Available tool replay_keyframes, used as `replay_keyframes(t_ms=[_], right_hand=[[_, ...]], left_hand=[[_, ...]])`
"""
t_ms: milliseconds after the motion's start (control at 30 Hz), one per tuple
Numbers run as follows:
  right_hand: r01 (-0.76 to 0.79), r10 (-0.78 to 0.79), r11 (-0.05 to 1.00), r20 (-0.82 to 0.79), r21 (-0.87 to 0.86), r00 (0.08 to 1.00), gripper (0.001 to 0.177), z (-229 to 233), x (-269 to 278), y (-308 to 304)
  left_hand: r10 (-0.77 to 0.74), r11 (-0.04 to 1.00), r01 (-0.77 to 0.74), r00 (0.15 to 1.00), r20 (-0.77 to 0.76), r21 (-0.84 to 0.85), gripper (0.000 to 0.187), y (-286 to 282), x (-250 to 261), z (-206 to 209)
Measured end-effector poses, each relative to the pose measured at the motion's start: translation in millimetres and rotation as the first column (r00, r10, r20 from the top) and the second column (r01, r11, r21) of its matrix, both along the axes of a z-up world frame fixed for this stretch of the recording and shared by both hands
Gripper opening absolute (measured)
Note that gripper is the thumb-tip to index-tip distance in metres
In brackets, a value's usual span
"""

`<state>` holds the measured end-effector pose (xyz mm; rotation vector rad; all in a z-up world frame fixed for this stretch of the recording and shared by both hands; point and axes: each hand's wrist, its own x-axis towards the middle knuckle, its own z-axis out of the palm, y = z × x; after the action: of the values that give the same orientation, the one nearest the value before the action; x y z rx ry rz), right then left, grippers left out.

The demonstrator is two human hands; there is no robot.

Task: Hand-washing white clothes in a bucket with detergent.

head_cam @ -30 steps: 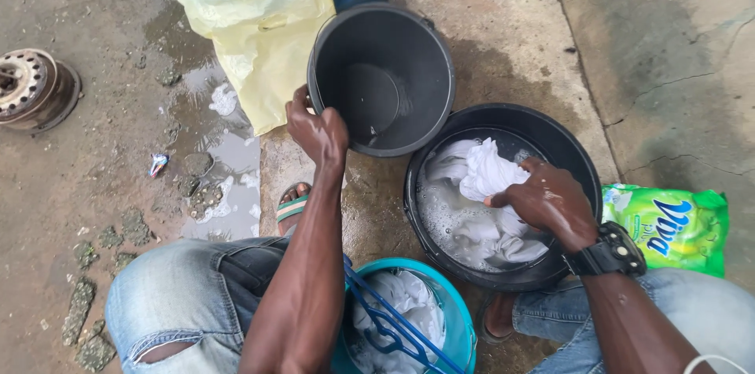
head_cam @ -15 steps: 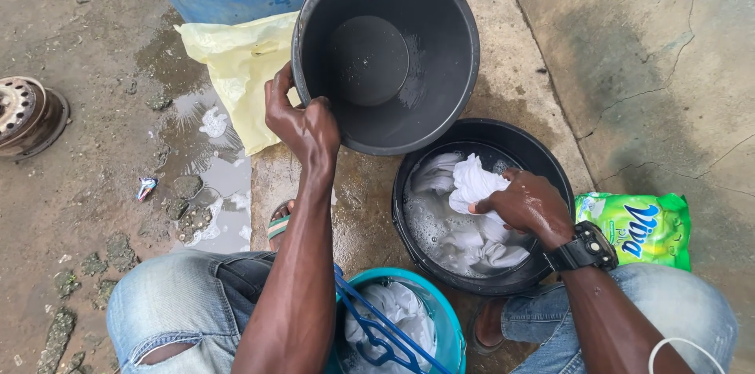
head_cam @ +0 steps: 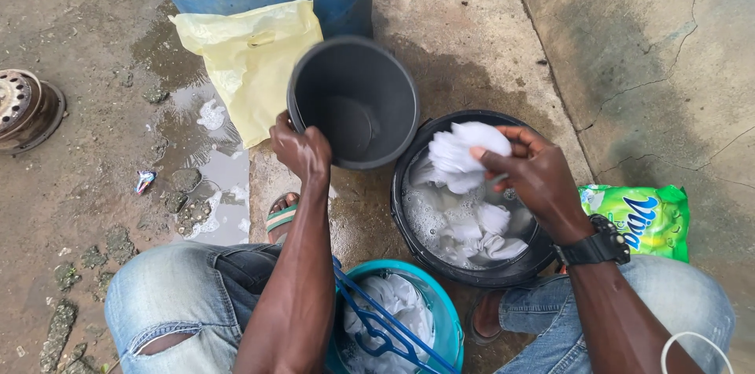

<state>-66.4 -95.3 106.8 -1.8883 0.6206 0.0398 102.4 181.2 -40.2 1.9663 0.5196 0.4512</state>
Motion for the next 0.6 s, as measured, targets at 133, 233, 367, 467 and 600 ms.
replay_keyframes(t_ms=[133,233,367,467,600], right_hand=[[-0.093,0.02,0.94,0.219,0.328,0.975,0.057,-1.0,1.4,-4.7],[-0.074,0.047,0.987,0.191,0.139,0.981,0.054,-12.2,0.4,-5.3],[0.011,-0.02,0.974,-0.041,-0.225,0.999,0.049,-16.4,-4.5,-12.0],[-0.004,-0.059,0.955,-0.205,-0.296,0.977,0.048,-21.5,-5.1,-22.0],[-0.094,-0.07,0.914,-0.383,-0.394,0.921,0.047,-27.9,-1.9,-29.3]], left_hand=[[0.0,0.976,-0.02,0.996,0.09,0.218,0.044,3.9,-11.1,-57.5],[0.051,0.997,-0.048,0.997,-0.054,0.06,0.036,9.7,-13.9,-86.1],[0.14,0.937,-0.23,0.937,-0.321,-0.263,0.038,8.6,-20.9,-116.8],[0.172,0.841,-0.363,0.882,-0.438,-0.401,0.036,14.9,-27.1,-143.8],[0.272,0.889,-0.399,0.855,-0.441,-0.226,0.039,11.8,-35.3,-179.6]])
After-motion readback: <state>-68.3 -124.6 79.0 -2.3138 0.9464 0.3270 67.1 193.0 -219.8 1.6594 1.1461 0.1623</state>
